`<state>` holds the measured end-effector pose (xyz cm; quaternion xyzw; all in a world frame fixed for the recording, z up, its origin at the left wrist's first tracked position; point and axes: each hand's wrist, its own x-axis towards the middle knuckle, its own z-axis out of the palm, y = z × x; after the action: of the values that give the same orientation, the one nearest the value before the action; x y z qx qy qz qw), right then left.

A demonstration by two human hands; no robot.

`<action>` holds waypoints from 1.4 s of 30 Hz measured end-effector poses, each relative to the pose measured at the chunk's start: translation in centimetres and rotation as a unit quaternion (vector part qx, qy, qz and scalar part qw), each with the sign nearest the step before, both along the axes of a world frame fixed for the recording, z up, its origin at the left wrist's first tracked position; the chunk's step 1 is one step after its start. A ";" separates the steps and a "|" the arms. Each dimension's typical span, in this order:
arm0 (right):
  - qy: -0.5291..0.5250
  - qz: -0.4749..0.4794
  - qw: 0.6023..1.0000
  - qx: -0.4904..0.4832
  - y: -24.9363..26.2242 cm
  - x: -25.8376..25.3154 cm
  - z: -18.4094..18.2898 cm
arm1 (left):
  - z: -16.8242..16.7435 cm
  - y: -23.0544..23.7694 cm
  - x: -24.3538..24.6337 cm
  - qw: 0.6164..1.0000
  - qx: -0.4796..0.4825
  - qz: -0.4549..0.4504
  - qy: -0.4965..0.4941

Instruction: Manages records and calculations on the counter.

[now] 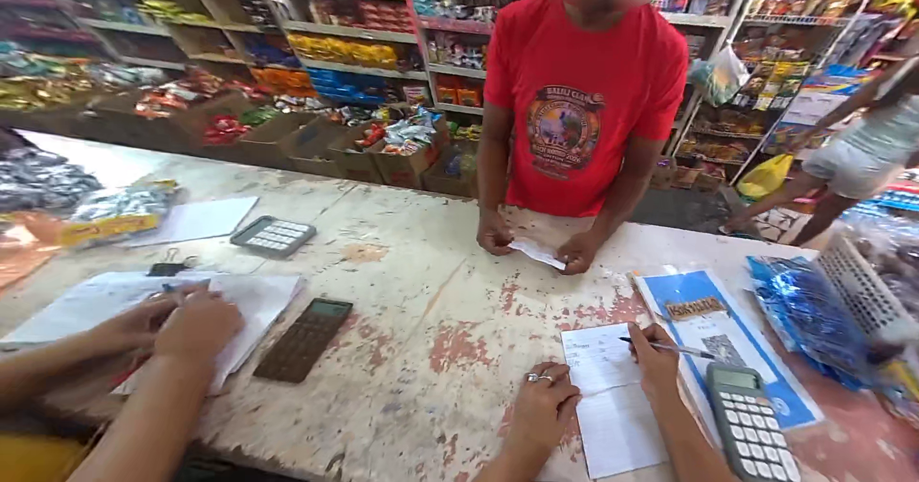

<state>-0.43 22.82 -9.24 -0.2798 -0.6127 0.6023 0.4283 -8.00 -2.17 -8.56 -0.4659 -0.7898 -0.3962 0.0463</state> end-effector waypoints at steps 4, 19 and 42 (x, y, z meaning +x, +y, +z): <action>0.005 0.001 1.000 -0.004 0.2 0.1 0.1 | 0.2 0.4 0.2 1.000 0.006 -0.003 -0.011; 0.027 0.014 0.999 -0.022 -0.5 0.0 0.5 | 1.3 0.1 0.5 1.000 -0.001 0.001 -0.027; 0.005 0.003 1.000 -0.008 0.0 -0.3 -1.0 | 4.1 -0.4 1.4 0.996 -0.042 -0.017 -0.073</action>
<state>-0.74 22.80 -10.28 -0.2786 -0.6062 0.6100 0.4276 -6.57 -2.61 -4.50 -0.4505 -0.7989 -0.3967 -0.0382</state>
